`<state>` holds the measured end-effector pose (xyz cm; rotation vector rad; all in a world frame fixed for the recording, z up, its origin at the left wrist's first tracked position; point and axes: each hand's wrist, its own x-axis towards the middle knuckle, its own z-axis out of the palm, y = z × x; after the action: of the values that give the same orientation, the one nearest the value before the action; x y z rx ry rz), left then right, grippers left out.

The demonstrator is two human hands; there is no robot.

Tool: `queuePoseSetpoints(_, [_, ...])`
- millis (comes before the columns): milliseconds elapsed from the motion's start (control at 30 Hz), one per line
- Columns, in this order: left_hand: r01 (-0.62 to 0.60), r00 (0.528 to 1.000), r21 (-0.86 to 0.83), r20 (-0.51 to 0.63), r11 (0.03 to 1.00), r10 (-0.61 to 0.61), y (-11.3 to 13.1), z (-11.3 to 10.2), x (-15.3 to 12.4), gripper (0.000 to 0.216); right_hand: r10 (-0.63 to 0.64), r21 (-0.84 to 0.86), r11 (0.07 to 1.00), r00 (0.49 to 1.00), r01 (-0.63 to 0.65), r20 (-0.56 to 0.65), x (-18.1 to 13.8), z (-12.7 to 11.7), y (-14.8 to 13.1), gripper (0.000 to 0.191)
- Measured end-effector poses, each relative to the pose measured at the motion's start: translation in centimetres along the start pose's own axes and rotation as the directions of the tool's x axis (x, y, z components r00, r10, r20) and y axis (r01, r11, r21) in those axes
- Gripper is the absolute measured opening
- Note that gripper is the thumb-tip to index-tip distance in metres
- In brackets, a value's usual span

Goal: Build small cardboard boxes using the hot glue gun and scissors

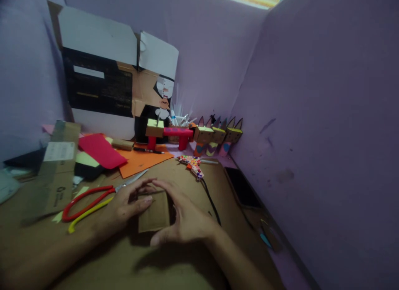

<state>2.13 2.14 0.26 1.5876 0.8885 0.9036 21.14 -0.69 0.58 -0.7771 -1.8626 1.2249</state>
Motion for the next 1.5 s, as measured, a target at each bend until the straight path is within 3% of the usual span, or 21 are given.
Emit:
queuePoseSetpoints(200, [0.023, 0.998, 0.050, -0.062, 0.999, -0.019, 0.8, 0.4, -0.6, 0.038, 0.244, 0.237, 0.950, 0.959, -0.205, -0.147, 0.0, 0.2, 0.6, 0.048])
queuePoseSetpoints(433, [0.001, 0.997, 0.164, -0.076, 0.986, 0.012, 0.9, 0.6, -0.5, 0.031, 0.355, 0.298, 0.909, 0.916, -0.292, -0.187, 0.4, 1.1, 0.3, 0.030])
queuePoseSetpoints(700, [-0.010, 0.996, 0.229, -0.089, 0.973, 0.031, 0.9, 0.9, -0.5, 0.033, 0.366, 0.253, 0.922, 0.874, -0.294, -0.318, 0.9, 2.1, 0.2, 0.021])
queuePoseSetpoints(1167, [0.001, 0.993, 0.171, -0.113, 0.985, 0.018, 1.0, 1.2, -0.6, 0.029, 0.280, 0.200, 0.956, 0.875, -0.215, -0.396, 0.8, 2.2, 0.1, 0.010])
queuePoseSetpoints(1267, [0.048, 0.989, 0.088, -0.141, 0.995, -0.035, 1.0, 1.0, -0.4, 0.033, 0.343, 0.346, 0.912, 0.872, -0.221, -0.348, 0.9, 2.1, -0.1, 0.019])
queuePoseSetpoints(1333, [0.131, 0.972, -0.099, -0.181, 0.986, -0.148, 1.0, 0.9, -0.1, 0.032, 0.366, 0.447, 0.871, 0.878, -0.206, -0.309, 0.8, 2.0, 0.0, 0.030])
queuePoseSetpoints(1433, [0.252, 0.928, -0.406, -0.156, 0.878, -0.339, 1.1, 0.7, 0.3, 0.026, 0.339, 0.463, 0.871, 0.883, -0.164, -0.325, 0.8, 1.6, 0.4, 0.045])
queuePoseSetpoints(1500, [0.314, 0.904, -0.496, -0.106, 0.810, -0.415, 1.2, 0.6, 0.5, 0.023, 0.328, 0.449, 0.882, 0.870, -0.143, -0.368, 0.8, 1.3, 0.7, 0.052])
